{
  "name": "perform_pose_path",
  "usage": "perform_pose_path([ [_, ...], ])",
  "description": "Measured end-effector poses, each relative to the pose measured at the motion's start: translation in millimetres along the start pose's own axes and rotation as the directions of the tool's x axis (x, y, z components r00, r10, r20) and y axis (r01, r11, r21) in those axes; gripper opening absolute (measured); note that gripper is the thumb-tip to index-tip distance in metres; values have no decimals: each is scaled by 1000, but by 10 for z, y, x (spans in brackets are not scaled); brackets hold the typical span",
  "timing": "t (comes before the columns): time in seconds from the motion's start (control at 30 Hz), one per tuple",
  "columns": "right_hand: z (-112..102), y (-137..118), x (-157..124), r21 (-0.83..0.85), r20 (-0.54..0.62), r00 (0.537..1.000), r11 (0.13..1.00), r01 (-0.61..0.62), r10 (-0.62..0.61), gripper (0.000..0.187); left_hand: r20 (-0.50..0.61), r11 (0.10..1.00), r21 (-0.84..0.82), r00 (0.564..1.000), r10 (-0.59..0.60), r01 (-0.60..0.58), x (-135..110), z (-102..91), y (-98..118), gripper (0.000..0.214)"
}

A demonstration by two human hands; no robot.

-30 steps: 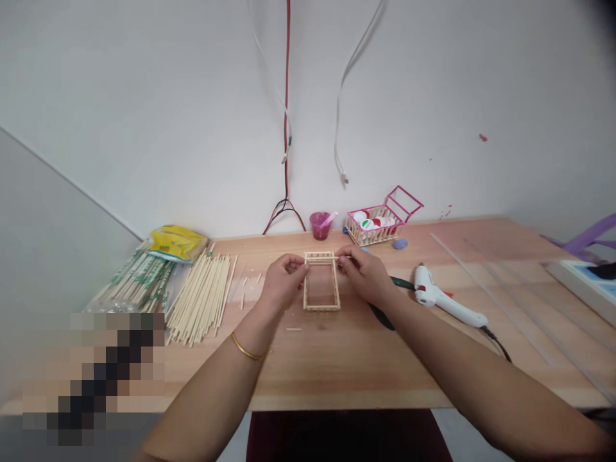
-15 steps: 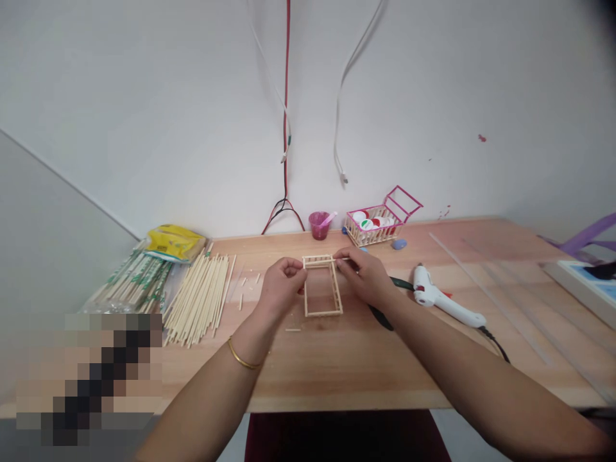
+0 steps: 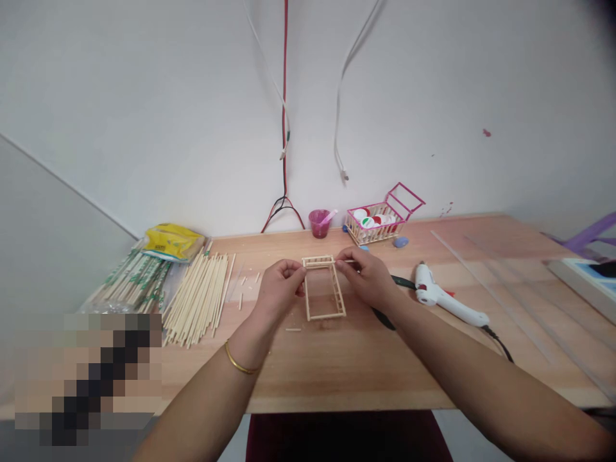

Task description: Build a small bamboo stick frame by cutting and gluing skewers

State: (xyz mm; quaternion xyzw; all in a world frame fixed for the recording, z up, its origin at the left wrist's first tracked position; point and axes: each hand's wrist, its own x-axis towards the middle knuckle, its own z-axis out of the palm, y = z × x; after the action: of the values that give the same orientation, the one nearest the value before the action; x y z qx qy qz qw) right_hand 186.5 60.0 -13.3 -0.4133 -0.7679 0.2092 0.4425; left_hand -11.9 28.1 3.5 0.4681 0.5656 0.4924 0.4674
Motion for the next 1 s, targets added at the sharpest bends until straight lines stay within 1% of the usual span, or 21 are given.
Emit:
perform_pose_path([
  [0.17,-11,-19,9,2,9,1000,1000,-10,10,11,-1,1000,15,1000,2,-2,18,-3,-27,16],
  [0.37,-7,-24,9,-10,32,999,1000,14,-14,10,-14,1000,15,1000,-10,11,2,11,16,15],
  [0.53,-2,-18,7,-9,29,999,1000,13,-13,9,-26,1000,14,1000,0,0,4,10,34,19],
  [0.87,15,-65,18,-20,82,996,999,-27,28,8,-30,1000,6,1000,10,-10,16,19,33,17],
  [1.0,20,-63,21,-24,81,996,999,-35,37,5,-18,1000,-2,1000,16,-16,21,16,28,18],
])
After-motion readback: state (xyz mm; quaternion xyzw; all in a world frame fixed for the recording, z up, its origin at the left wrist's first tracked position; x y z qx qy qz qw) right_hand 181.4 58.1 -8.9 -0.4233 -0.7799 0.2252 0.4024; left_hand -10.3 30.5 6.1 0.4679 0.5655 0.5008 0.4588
